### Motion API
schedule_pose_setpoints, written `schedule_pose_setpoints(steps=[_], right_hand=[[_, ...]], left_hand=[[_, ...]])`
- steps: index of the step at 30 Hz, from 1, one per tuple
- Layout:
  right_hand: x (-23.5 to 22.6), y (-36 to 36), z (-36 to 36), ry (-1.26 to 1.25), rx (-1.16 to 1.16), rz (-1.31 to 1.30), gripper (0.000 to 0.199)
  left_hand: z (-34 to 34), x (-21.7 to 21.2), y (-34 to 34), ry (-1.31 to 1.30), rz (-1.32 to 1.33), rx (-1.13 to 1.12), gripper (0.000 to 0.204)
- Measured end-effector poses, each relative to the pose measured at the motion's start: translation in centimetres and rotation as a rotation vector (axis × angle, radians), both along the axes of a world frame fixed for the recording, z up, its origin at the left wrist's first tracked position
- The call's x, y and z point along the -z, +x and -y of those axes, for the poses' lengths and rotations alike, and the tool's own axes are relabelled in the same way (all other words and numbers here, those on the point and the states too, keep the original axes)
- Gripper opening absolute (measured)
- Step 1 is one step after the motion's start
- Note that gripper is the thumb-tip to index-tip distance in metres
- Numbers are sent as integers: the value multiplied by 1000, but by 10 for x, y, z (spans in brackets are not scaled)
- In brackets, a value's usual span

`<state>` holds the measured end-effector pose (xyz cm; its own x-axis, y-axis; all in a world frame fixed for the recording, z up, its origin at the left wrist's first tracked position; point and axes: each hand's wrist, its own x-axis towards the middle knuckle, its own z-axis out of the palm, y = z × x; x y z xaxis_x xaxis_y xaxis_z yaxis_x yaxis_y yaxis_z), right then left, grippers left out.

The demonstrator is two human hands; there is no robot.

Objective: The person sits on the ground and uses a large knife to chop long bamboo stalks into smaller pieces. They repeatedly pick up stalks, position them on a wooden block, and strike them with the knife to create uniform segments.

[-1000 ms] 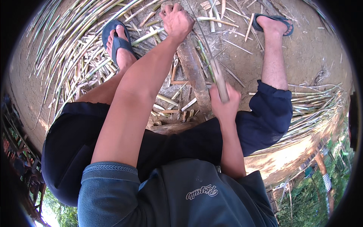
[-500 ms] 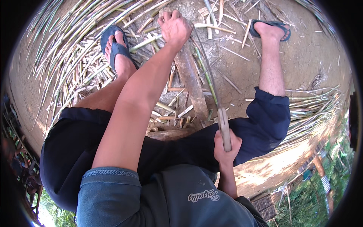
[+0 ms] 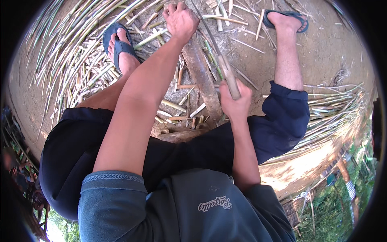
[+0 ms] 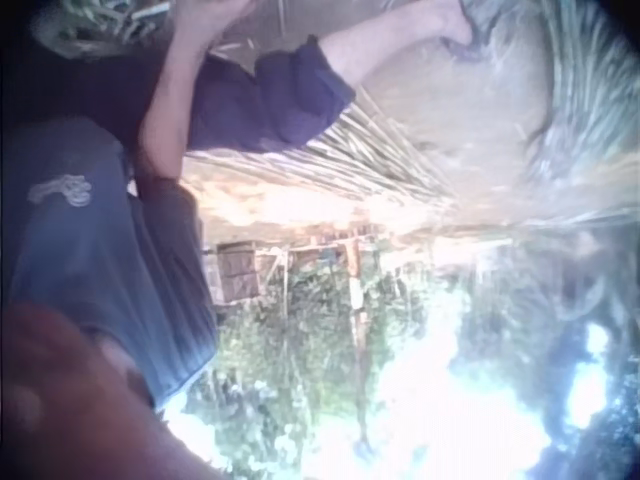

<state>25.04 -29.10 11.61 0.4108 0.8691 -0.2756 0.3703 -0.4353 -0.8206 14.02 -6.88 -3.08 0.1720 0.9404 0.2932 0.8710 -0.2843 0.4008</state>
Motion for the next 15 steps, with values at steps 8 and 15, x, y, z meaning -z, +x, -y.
schedule_pose_setpoints(steps=[8, 15], right_hand=[[-45, -1, 50, -65, -20, 24, 10], [-53, 1, 69, 53, 15, 16, 6]], left_hand=[[14, 10, -12, -91, -134, -34, 22], [-3, 8, -9, -123, -121, -58, 24]])
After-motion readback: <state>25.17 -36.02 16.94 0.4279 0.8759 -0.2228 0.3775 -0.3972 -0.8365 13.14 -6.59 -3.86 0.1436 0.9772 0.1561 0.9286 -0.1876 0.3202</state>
